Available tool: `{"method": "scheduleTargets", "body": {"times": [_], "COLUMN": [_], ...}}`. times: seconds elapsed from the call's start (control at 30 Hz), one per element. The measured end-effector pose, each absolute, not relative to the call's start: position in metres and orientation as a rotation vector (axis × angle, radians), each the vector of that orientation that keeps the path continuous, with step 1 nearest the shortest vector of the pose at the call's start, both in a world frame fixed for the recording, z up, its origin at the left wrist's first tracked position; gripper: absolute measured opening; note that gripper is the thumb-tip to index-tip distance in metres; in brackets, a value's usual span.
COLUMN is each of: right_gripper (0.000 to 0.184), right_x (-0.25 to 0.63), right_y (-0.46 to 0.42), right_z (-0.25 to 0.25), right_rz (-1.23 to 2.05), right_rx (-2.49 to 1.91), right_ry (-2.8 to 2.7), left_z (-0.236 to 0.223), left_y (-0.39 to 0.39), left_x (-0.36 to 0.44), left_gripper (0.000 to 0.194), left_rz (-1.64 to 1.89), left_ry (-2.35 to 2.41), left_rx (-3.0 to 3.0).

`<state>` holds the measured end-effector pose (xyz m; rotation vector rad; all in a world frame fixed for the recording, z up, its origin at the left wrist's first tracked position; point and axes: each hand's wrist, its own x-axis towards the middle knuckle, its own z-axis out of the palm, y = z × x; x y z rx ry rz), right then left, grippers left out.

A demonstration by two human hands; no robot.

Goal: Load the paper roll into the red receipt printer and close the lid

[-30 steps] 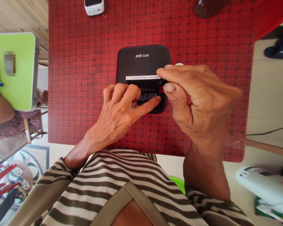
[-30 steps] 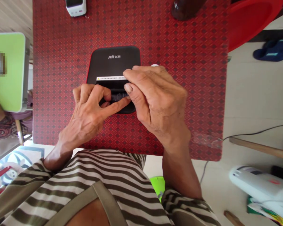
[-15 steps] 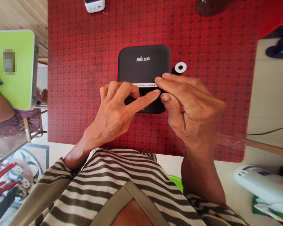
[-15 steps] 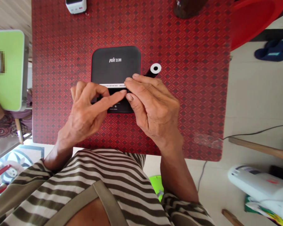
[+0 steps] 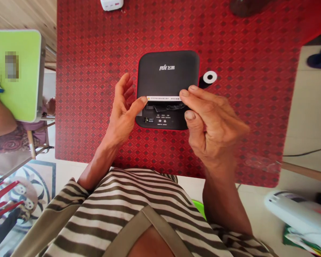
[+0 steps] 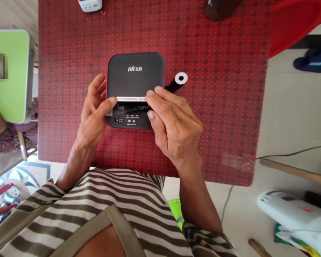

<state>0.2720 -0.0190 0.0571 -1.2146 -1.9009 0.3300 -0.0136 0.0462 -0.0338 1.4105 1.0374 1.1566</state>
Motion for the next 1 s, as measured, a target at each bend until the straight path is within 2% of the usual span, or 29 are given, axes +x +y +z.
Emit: {"method": "scheduleTargets", "body": {"times": [0.2, 0.3, 0.47, 0.6, 0.87, 1.0], "right_gripper": [0.051, 0.051, 0.062, 0.064, 0.061, 0.06], "right_x": [0.27, 0.268, 0.257, 0.249, 0.251, 0.252], "right_y": [-0.02, -0.022, -0.037, -0.056, -0.063, -0.062], "right_z": [0.05, 0.049, 0.034, 0.015, 0.0, 0.0], "right_rz": [0.306, 0.263, 0.144, 0.17, 0.135, 0.158], "right_rx": [-1.289, -1.288, -1.227, -1.364, -1.398, -1.394], "right_ry": [-1.904, -1.902, -1.681, -1.492, -1.597, -1.609], "left_z": [-0.028, -0.019, 0.007, 0.023, 0.032, 0.029], "left_y": [0.043, 0.041, 0.032, 0.025, 0.024, 0.021], "left_x": [-0.004, 0.0, -0.01, -0.021, -0.012, -0.006], "left_gripper": [0.089, 0.081, 0.062, 0.066, 0.06, 0.063], "left_rz": [1.208, 1.21, 1.171, 1.126, 1.102, 1.148], "left_ry": [1.052, 1.034, 0.953, 0.922, 0.972, 1.006], "left_rx": [1.352, 1.355, 1.341, 1.362, 1.315, 1.261]}}
